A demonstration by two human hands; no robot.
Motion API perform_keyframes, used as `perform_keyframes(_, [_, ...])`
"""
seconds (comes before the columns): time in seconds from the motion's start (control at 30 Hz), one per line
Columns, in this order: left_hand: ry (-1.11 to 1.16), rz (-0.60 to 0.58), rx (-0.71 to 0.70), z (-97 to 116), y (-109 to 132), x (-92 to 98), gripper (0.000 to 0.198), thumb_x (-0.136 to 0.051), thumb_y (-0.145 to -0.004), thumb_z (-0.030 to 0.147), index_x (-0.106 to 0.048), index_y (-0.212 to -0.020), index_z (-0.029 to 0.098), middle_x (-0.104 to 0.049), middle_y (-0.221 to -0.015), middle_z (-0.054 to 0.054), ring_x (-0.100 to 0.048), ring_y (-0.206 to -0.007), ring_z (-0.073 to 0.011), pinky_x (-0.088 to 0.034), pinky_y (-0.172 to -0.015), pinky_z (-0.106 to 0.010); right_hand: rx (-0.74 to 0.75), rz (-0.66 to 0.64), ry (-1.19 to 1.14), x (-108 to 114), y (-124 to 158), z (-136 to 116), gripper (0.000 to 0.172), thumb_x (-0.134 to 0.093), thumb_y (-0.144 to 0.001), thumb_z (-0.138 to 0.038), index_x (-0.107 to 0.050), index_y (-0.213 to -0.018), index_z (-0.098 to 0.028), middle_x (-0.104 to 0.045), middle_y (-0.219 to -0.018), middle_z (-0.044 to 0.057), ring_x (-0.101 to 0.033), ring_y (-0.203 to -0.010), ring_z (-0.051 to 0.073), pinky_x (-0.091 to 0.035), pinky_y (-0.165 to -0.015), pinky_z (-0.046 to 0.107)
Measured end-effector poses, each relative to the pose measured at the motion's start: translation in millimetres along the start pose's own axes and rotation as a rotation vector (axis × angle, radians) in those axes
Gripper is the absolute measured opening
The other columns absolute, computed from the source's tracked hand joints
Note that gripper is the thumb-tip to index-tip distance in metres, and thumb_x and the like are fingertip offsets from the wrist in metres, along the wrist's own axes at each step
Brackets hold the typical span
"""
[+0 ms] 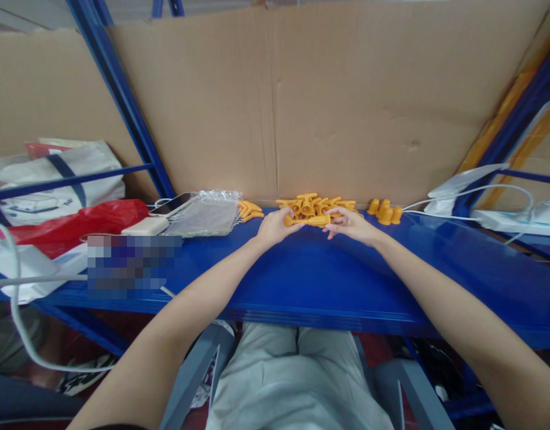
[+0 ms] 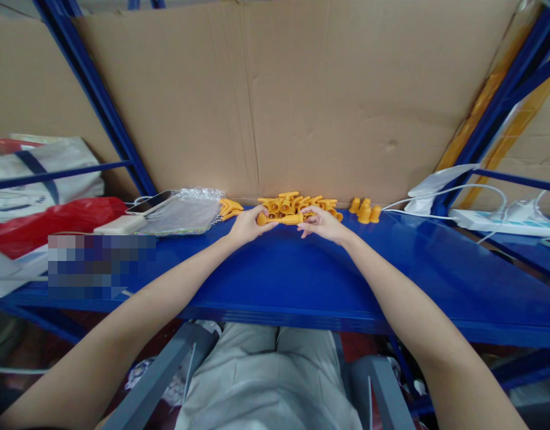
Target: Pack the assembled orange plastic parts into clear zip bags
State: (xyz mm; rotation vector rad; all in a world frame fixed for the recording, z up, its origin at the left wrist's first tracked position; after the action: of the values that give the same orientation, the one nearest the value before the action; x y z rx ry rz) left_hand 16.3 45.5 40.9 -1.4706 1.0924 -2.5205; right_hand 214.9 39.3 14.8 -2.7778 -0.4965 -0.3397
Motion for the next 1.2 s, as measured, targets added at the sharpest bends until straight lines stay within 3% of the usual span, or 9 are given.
perform_keyframes(0.13, [-0.019, 0.026, -0.039, 1.4, 2.0, -0.3, 0.034, -0.072, -0.080, 0.051, -0.062, -0.090, 0.020, -0.070, -0.077, -0.002, -0.064, -0.069, -0.0179, -0.044, -0.063, -0.026, -0.033, -0.012, 0.012, -4.1, 1.6, 2.1, 0.040, -0.082, -0.074, -0.046, -0.056, -0.091, -0.020, -0.074, -0.074, 0.003, -0.069, -0.056, 0.016, -0.061, -0.064, 0.035])
perform_keyframes(0.4, [-0.027, 0.039, -0.011, 1.9, 3.4, 0.2, 0.033, -0.073, -0.079, 0.051, -0.062, -0.089, 0.021, -0.071, -0.080, -0.003, -0.067, -0.072, -0.0200, -0.045, -0.063, -0.027, -0.138, 0.051, 0.031, -6.6, 3.7, 5.2, 0.038, -0.063, -0.091, -0.053, -0.059, -0.081, -0.016, -0.074, -0.075, 0.012, -0.066, -0.052, 0.016, -0.060, -0.060, 0.034])
perform_keyframes(0.57, [-0.028, 0.045, 0.007, 0.7, 1.6, -0.3, 0.033, -0.073, -0.079, 0.050, -0.062, -0.088, 0.021, -0.071, -0.078, -0.003, -0.066, -0.072, -0.0198, -0.045, -0.064, -0.027, -0.125, 0.066, 0.043, -5.7, 1.5, 8.2, 0.034, -0.069, -0.088, -0.048, -0.062, -0.101, -0.017, -0.076, -0.083, 0.009, -0.068, -0.055, 0.015, -0.060, -0.055, 0.030])
perform_keyframes(0.67, [-0.037, 0.054, 0.015, 1.0, 1.7, 0.2, 0.032, -0.073, -0.079, 0.049, -0.062, -0.088, 0.020, -0.071, -0.080, -0.004, -0.067, -0.072, -0.0204, -0.045, -0.064, -0.027, -0.088, 0.061, 0.023, -4.2, 1.3, 6.8, 0.045, -0.080, -0.078, -0.038, -0.059, -0.114, -0.020, -0.077, -0.082, 0.004, -0.068, -0.055, 0.015, -0.059, -0.055, 0.028])
perform_keyframes(0.8, [-0.030, 0.061, -0.019, 7.3, 3.8, 2.1, 0.031, -0.074, -0.080, 0.047, -0.061, -0.088, 0.020, -0.072, -0.083, -0.005, -0.067, -0.075, -0.0208, -0.046, -0.066, -0.028, -0.105, 0.068, 0.009, -3.6, 3.2, 5.6, 0.035, -0.077, -0.081, -0.044, -0.062, -0.096, -0.017, -0.075, -0.075, 0.007, -0.068, -0.053, 0.015, -0.058, -0.057, 0.029])
perform_keyframes(0.9, [-0.004, 0.068, -0.033, 10.2, 5.3, 3.5, 0.030, -0.074, -0.079, 0.046, -0.061, -0.087, 0.020, -0.072, -0.084, -0.005, -0.068, -0.076, -0.0204, -0.047, -0.067, -0.027, -0.158, 0.087, -0.025, -6.6, 4.8, 5.4, 0.039, -0.070, -0.085, -0.054, -0.061, -0.083, -0.016, -0.072, -0.064, 0.009, -0.064, -0.046, 0.015, -0.054, -0.048, 0.026])
perform_keyframes(1.03, [0.012, 0.083, -0.008, 7.4, 4.8, 4.0, 0.031, -0.075, -0.078, 0.047, -0.062, -0.088, 0.020, -0.072, -0.083, -0.003, -0.067, -0.075, -0.0197, -0.046, -0.066, -0.027, -0.228, 0.147, -0.030, -8.8, 6.3, 3.5, 0.042, -0.061, -0.091, -0.056, -0.059, -0.083, -0.015, -0.067, -0.054, 0.007, -0.059, -0.039, 0.013, -0.045, -0.039, 0.022])
perform_keyframes(1.2, [0.004, 0.103, 0.025, 4.3, 1.5, 2.6, 0.034, -0.076, -0.077, 0.048, -0.064, -0.090, 0.019, -0.070, -0.075, -0.001, -0.066, -0.068, -0.0176, -0.043, -0.062, -0.025, -0.205, 0.131, 0.014, -7.4, 5.2, -0.6, 0.032, -0.062, -0.093, -0.044, -0.062, -0.106, -0.014, -0.076, -0.082, 0.011, -0.065, -0.049, 0.013, -0.052, -0.049, 0.024])
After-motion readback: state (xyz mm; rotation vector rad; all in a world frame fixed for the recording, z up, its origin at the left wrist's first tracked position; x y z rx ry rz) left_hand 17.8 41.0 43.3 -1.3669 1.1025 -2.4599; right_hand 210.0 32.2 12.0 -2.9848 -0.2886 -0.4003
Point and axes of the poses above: each hand's wrist, its own y-axis away from the middle knuckle, its own x-axis out of the back of the hand, z = x × y, the point moved 8 cm from there along -y, towards the middle knuckle
